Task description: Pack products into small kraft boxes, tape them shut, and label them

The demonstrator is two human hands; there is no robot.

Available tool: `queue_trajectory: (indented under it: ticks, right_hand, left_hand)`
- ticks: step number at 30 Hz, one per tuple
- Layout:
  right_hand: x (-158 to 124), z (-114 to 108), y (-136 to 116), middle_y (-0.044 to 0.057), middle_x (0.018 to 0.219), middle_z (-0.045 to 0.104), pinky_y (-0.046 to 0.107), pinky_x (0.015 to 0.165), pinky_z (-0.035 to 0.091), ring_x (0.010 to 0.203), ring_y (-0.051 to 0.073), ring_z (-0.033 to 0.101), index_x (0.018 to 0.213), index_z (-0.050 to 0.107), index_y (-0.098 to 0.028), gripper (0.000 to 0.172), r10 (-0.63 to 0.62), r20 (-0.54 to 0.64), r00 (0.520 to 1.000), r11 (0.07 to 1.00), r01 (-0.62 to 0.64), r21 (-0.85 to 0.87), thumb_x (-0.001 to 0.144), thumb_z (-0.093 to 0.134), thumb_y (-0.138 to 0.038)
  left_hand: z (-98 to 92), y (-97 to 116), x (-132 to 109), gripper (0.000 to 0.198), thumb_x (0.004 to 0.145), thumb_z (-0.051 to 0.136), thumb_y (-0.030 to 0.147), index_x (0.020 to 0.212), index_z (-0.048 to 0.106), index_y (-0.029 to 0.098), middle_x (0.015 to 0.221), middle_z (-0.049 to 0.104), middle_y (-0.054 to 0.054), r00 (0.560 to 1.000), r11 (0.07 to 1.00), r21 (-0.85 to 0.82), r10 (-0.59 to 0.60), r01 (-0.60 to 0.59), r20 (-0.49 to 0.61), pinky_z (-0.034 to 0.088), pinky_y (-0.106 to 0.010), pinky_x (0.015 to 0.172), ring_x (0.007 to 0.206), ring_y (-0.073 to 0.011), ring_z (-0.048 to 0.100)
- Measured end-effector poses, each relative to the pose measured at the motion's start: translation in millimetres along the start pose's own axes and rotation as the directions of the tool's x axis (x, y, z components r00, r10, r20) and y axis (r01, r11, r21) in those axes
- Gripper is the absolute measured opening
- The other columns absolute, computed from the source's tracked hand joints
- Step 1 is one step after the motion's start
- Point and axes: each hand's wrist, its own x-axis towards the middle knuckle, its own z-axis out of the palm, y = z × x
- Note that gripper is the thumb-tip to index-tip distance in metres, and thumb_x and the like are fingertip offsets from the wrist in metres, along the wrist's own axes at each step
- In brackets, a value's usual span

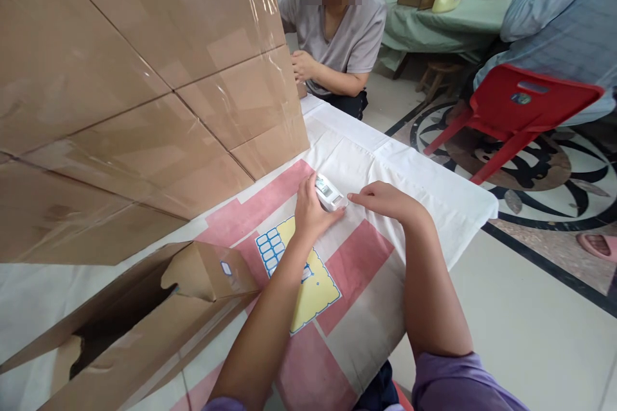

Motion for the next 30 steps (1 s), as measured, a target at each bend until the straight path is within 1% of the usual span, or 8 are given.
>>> queue_trajectory:
  ticks: [3,5,9,13,15,18,23,30]
  right_hand:
    - [6,5,-3,-0.003,0.058,0.028,0.03,0.054,0.019,0.057,0.012,0.025,0.054,0.044,-0.019,0.062,-0.039,0.165,0.986,0.999,0.034,0.036,0.082,0.063,-0.071]
    - [9,9,-3,-0.004,0.058,0.024,0.031,0.055,0.015,0.058,0.011,0.022,0.053,0.043,-0.019,0.061,-0.069,0.197,0.978,0.995,0.054,0.079,0.082,0.064,-0.069]
    - [14,13,1,-0.005,0.055,0.026,0.03,0.054,0.016,0.056,0.011,0.021,0.052,0.053,-0.019,0.052,-0.045,0.154,0.987,0.992,0.026,0.126,0.078,0.07,-0.06]
    - [16,14,4,-0.004,0.054,0.036,0.029,0.055,0.021,0.058,0.011,0.028,0.06,0.069,-0.018,0.039,-0.023,0.118,0.993,0.988,0.004,0.156,0.075,0.073,-0.054]
    - [15,14,1,-0.003,0.056,0.043,0.028,0.055,0.025,0.059,0.012,0.032,0.064,0.073,-0.017,0.035,-0.038,0.112,0.993,0.981,0.016,0.192,0.075,0.074,-0.051]
    - [13,16,-4,-0.003,0.054,0.044,0.028,0.055,0.027,0.059,0.011,0.033,0.059,0.069,-0.017,0.036,-0.031,0.118,0.993,0.975,0.004,0.222,0.073,0.075,-0.049]
    - [12,20,-8,-0.004,0.052,0.037,0.028,0.052,0.023,0.056,0.01,0.03,0.056,0.064,-0.017,0.039,0.019,0.108,0.994,0.985,-0.037,0.169,0.069,0.076,-0.051]
    - [18,20,-3,-0.005,0.054,0.039,0.027,0.051,0.021,0.054,0.009,0.029,0.061,0.063,-0.017,0.039,-0.027,0.226,0.974,0.979,-0.02,0.203,0.071,0.076,-0.053]
  left_hand:
    - [0.2,0,0,0.104,0.065,0.083,0.041,0.15,0.025,0.024,0.151,0.041,-0.016,1.0,1.0,-0.004,-0.004,0.004,0.001,0.039,-0.05,0.116,0.145,-0.0343,0.037]
    - [0.7,-1,0,0.103,0.066,0.082,0.042,0.15,0.026,0.023,0.151,0.041,-0.017,1.0,1.0,-0.004,-0.001,0.001,-0.004,0.039,-0.05,0.116,0.145,-0.0341,0.037]
    - [2.1,-3,0,0.104,0.065,0.084,0.041,0.15,0.027,0.023,0.151,0.043,-0.016,1.0,1.0,-0.007,0.011,-0.011,-0.011,0.039,-0.05,0.116,0.143,-0.0337,0.039]
    - [2.9,-4,0,0.104,0.066,0.084,0.043,0.15,0.027,0.024,0.151,0.042,-0.016,1.0,1.0,-0.007,0.019,-0.019,-0.025,0.039,-0.051,0.116,0.144,-0.0343,0.039]
    - [2.6,-3,0,0.101,0.068,0.082,0.045,0.15,0.028,0.023,0.151,0.042,-0.017,0.999,1.0,-0.01,0.017,-0.017,-0.031,0.039,-0.05,0.117,0.144,-0.0343,0.039]
    - [1.9,-2,0,0.097,0.07,0.08,0.043,0.15,0.029,0.023,0.15,0.043,-0.017,1.0,1.0,-0.014,0.007,-0.008,-0.025,0.039,-0.051,0.116,0.143,-0.0345,0.04]
    - [2.2,-3,0,0.1,0.068,0.081,0.042,0.15,0.028,0.024,0.151,0.043,-0.015,0.999,1.0,-0.022,0.022,-0.023,-0.036,0.039,-0.05,0.116,0.143,-0.0343,0.04]
    - [3.1,-5,0,0.103,0.065,0.083,0.041,0.15,0.028,0.025,0.15,0.044,-0.015,0.999,0.999,-0.022,0.023,-0.024,-0.035,0.04,-0.05,0.115,0.142,-0.0348,0.041]
